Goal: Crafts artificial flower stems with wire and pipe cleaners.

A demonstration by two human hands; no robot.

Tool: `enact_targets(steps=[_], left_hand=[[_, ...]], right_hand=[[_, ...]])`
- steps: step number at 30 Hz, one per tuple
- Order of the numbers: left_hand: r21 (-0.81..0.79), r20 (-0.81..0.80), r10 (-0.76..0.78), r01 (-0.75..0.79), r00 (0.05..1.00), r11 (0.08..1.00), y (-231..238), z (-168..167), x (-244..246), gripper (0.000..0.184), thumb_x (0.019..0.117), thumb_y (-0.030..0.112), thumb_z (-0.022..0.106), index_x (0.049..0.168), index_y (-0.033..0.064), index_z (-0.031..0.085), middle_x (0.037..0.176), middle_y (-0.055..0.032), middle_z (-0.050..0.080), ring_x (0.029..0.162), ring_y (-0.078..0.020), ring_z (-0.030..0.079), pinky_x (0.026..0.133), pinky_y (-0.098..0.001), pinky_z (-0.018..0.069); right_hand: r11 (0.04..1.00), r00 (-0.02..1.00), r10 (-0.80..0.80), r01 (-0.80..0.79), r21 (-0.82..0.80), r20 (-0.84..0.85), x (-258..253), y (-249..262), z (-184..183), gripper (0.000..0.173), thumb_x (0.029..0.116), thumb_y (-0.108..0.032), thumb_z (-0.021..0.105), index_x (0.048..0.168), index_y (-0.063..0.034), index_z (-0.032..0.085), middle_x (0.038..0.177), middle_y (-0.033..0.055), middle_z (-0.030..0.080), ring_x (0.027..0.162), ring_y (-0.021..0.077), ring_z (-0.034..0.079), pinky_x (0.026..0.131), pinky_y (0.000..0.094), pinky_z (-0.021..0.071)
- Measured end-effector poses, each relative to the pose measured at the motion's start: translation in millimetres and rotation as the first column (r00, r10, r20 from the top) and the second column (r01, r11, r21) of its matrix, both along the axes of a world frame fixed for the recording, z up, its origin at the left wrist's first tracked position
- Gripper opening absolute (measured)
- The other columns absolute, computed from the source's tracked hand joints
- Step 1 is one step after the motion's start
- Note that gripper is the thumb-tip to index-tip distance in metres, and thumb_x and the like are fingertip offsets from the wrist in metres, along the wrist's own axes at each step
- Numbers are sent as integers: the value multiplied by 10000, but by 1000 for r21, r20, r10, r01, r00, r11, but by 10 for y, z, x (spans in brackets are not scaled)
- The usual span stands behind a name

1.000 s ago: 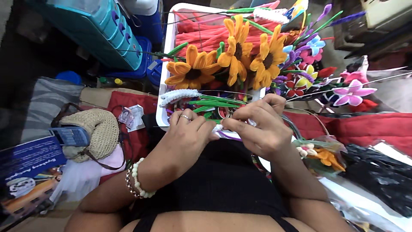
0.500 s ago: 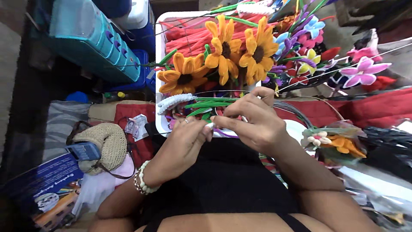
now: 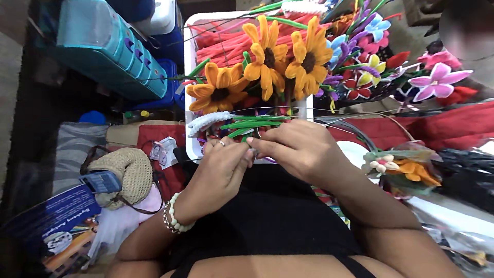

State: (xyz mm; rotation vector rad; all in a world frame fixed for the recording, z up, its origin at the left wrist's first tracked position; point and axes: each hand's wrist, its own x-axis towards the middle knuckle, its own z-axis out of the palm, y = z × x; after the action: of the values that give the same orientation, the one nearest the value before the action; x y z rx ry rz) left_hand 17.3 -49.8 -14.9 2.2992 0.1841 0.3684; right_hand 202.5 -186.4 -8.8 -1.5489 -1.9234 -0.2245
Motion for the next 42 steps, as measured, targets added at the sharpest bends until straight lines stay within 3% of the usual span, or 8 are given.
enact_targets(steps=[7, 15, 23, 29, 33, 36, 38, 42], left_hand=[[243, -7, 50, -47, 999, 969, -32, 22, -10, 316, 1102, 232, 404, 942, 119, 652, 805, 13, 619, 855, -153, 588, 909, -469, 382], [456, 21, 104, -102, 994, 884, -68, 41, 5, 308, 1077, 219, 443, 923, 107, 686, 765, -23, 617, 858, -225, 600, 943, -538, 341], [519, 10, 79, -73, 997, 852, -42, 79, -17, 273, 1068, 183, 442, 930, 106, 664, 785, -33, 616, 899, -243, 599, 966, -538, 334], [517, 27, 101, -100, 995, 850, -42, 23, -24, 360, 1104, 264, 386, 941, 91, 655, 836, -71, 684, 921, -281, 638, 954, -553, 356], [310, 39, 71, -79, 997, 948, -12, -17, -29, 391, 1123, 322, 363, 954, 98, 634, 836, -52, 652, 900, -218, 601, 920, -475, 374], [-78, -41, -25, 21, 999, 997, 54, -16, -61, 432, 1127, 402, 311, 1079, 130, 643, 875, 44, 604, 862, -35, 561, 863, -270, 449], [-332, -69, -133, 103, 989, 938, 120, -4, -73, 454, 1130, 402, 291, 1172, 105, 631, 862, 84, 563, 797, 32, 530, 753, -160, 466], [-519, -97, -138, 68, 986, 852, 237, 84, -184, 502, 1121, 443, 285, 1340, 109, 589, 986, 43, 657, 895, -36, 613, 815, -223, 527]], right_hand=[[999, 999, -15, 17, -37, 49, -31, 11, -11, 196, 1030, -145, 608, 1079, -58, 777, 938, 100, 743, 800, 225, 671, 713, 353, 509], [985, 987, 3, -31, -167, -160, -16, -38, -12, 211, 1029, -101, 571, 1078, -73, 775, 975, 63, 748, 942, 182, 713, 841, 314, 575], [984, 979, 11, -47, -172, -205, -59, -25, -4, 272, 1061, -237, 558, 1093, -55, 758, 891, 48, 721, 854, 143, 691, 778, 266, 562], [992, 991, -8, -9, -127, -135, -109, -9, -8, 194, 1031, -120, 587, 978, -47, 759, 861, 74, 724, 847, 193, 706, 749, 300, 564], [999, 992, -25, 19, -49, -120, -127, 7, -40, 180, 1017, -71, 590, 956, -31, 755, 821, 87, 715, 777, 201, 690, 674, 304, 542], [999, 993, -28, 25, -31, -114, -105, -9, -54, 175, 1004, -44, 592, 944, -26, 756, 814, 88, 713, 769, 206, 683, 669, 312, 534], [999, 993, -30, 25, -48, -115, -57, -20, -73, 166, 997, -46, 598, 949, -37, 757, 841, 83, 718, 804, 207, 690, 703, 325, 550], [998, 989, -59, 54, -44, -133, 50, -44, -83, 162, 1004, -66, 598, 969, -46, 755, 902, 87, 736, 877, 206, 714, 765, 338, 579]])
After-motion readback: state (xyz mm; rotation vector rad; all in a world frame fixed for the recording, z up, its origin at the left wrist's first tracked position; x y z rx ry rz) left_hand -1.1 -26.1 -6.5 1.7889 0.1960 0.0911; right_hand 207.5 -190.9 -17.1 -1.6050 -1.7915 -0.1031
